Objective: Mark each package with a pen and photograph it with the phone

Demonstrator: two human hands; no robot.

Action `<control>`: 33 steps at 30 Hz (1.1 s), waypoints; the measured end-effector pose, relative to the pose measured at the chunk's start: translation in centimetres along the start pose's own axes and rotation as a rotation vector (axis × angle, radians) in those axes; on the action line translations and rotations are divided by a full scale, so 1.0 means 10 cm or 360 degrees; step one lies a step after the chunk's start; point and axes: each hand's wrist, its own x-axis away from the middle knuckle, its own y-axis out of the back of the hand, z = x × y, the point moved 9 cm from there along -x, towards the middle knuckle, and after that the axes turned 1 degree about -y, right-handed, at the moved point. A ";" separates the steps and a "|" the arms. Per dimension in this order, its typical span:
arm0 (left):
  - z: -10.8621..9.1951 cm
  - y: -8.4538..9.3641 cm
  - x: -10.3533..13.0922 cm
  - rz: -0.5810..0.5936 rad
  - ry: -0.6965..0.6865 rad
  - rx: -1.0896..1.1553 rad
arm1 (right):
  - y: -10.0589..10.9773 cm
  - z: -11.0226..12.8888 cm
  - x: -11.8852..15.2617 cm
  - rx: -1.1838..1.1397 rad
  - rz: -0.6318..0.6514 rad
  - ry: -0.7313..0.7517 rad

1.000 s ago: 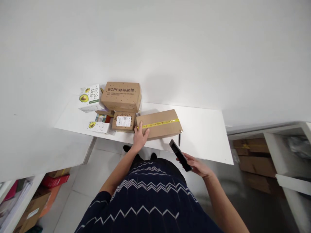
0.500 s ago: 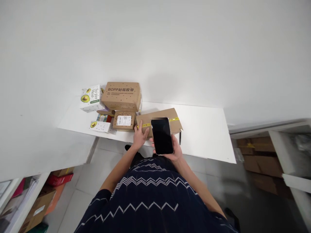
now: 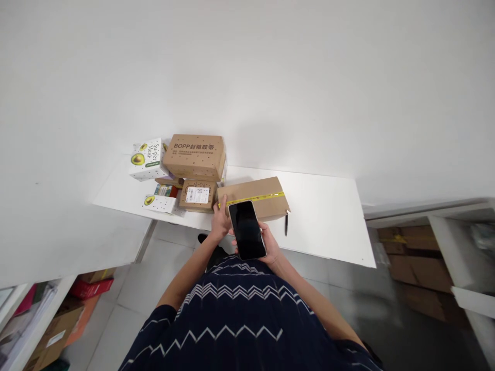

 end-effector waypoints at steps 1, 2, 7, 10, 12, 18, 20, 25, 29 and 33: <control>0.01 -0.01 0.01 0.0021 0.0019 -0.0008 | 0.01 0.00 -0.01 -0.0038 -0.0003 0.0001; 0.02 -0.01 0.01 0.0038 0.0040 -0.0020 | 0.01 0.01 -0.01 -0.0076 0.0000 0.0009; -0.01 0.03 0.04 0.0005 0.0058 -0.0039 | -0.04 0.08 -0.02 -0.0192 0.0020 0.0066; -0.05 0.03 0.04 0.0040 0.0049 -0.0049 | -0.05 0.14 -0.03 -0.0195 0.0013 0.0125; -0.06 0.02 0.05 0.0063 0.0051 -0.0045 | -0.05 0.17 -0.04 -0.0179 0.0010 0.0150; -0.04 0.02 0.04 0.0041 0.0069 -0.0015 | -0.06 0.24 -0.04 -0.0149 -0.0010 0.0211; -0.04 0.02 0.04 0.0024 0.0046 0.0007 | -0.06 0.26 -0.04 -0.0146 -0.0019 0.0222; -0.06 0.02 0.04 0.0001 0.0040 0.0031 | -0.01 0.28 -0.03 -0.0129 -0.0010 0.0223; -0.06 0.02 0.04 0.0000 0.0023 0.0045 | 0.08 0.29 0.01 -0.0097 -0.0071 0.0244; -0.03 0.06 0.03 -0.0061 -0.0039 0.0176 | 0.21 0.24 0.09 -0.0004 -0.0152 0.0230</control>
